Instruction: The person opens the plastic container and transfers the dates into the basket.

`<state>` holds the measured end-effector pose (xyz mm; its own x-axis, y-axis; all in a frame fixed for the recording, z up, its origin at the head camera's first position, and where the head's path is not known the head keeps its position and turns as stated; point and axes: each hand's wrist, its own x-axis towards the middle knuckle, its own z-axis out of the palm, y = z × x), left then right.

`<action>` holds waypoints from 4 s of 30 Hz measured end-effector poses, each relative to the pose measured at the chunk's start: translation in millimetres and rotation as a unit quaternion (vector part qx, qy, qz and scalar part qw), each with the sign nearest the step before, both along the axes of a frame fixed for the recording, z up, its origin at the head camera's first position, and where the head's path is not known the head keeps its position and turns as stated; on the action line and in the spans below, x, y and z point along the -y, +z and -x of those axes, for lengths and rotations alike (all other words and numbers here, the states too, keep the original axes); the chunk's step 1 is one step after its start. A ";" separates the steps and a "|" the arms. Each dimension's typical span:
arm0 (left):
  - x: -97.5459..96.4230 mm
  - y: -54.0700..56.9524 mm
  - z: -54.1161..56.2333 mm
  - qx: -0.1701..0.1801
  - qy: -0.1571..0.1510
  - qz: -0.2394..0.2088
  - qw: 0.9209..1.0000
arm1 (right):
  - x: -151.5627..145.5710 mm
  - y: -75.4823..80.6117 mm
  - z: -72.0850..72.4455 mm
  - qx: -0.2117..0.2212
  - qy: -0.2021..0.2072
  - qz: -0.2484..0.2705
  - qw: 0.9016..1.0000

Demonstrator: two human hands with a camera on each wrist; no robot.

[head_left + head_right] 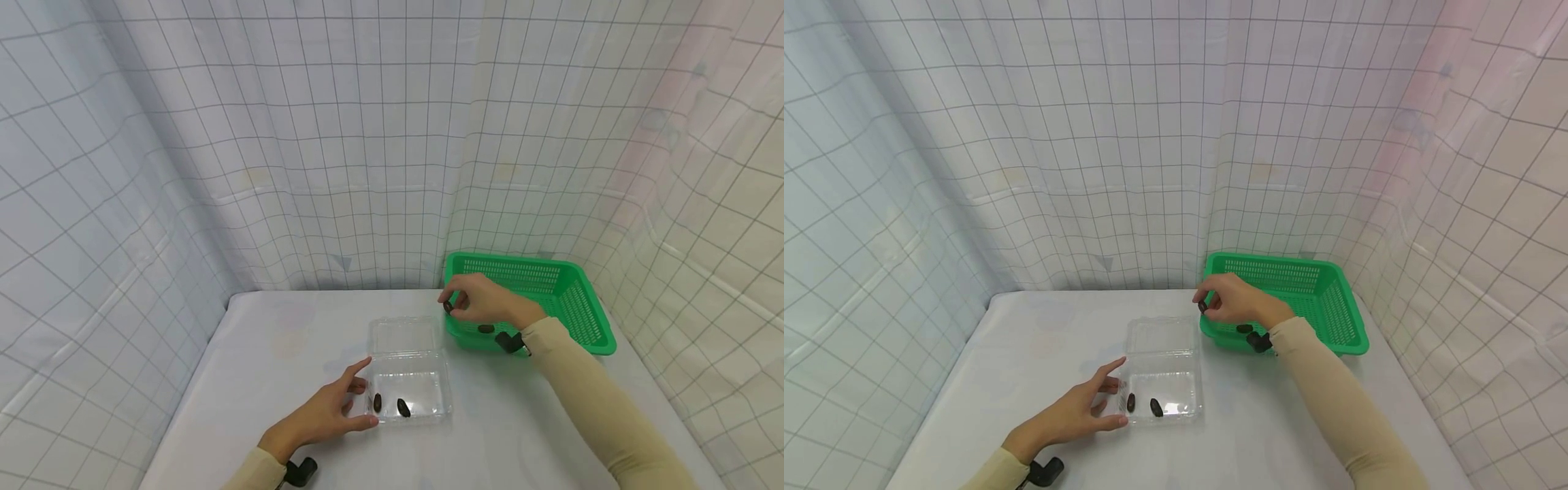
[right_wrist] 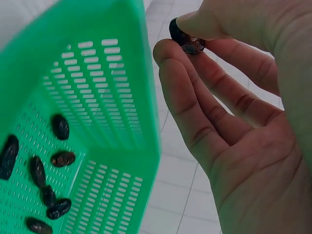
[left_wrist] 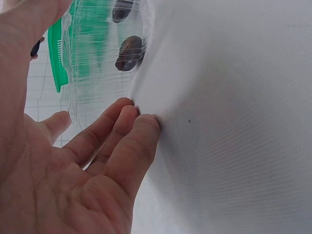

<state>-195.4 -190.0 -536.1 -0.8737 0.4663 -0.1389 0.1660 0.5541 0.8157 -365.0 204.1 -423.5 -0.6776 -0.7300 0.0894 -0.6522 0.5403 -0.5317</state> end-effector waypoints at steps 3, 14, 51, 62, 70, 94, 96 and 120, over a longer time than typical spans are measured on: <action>0.5 -0.6 0.6 0.000 0.000 0.002 1.000 | -8.6 -1.8 8.8 0.003 -0.017 -0.002 1.000; 1.4 -1.8 1.4 0.001 -0.002 -0.003 1.000 | -33.2 -8.6 33.7 0.034 -0.075 -0.008 0.997; -0.8 2.9 -1.5 -0.007 0.001 0.009 1.000 | -51.1 -31.7 48.0 0.015 -0.191 -0.024 0.981; -0.4 3.6 -0.3 -0.007 -0.002 0.015 1.000 | -25.3 -19.3 23.7 -0.005 -0.163 0.018 0.986; 1.0 2.5 1.7 -0.004 -0.002 0.013 1.000 | -6.1 -20.0 5.0 -0.016 -0.138 0.051 0.989; -0.3 2.9 2.7 -0.015 0.001 0.028 0.999 | 45.9 -30.8 -59.6 -0.088 -0.017 0.070 0.994; -0.7 2.5 2.7 -0.016 0.001 0.031 0.999 | 49.6 -32.8 -63.8 -0.085 -0.013 0.062 0.994; -0.1 2.8 5.6 -0.018 -0.005 0.043 0.999 | 83.8 -49.5 -77.5 0.023 0.138 -0.076 0.987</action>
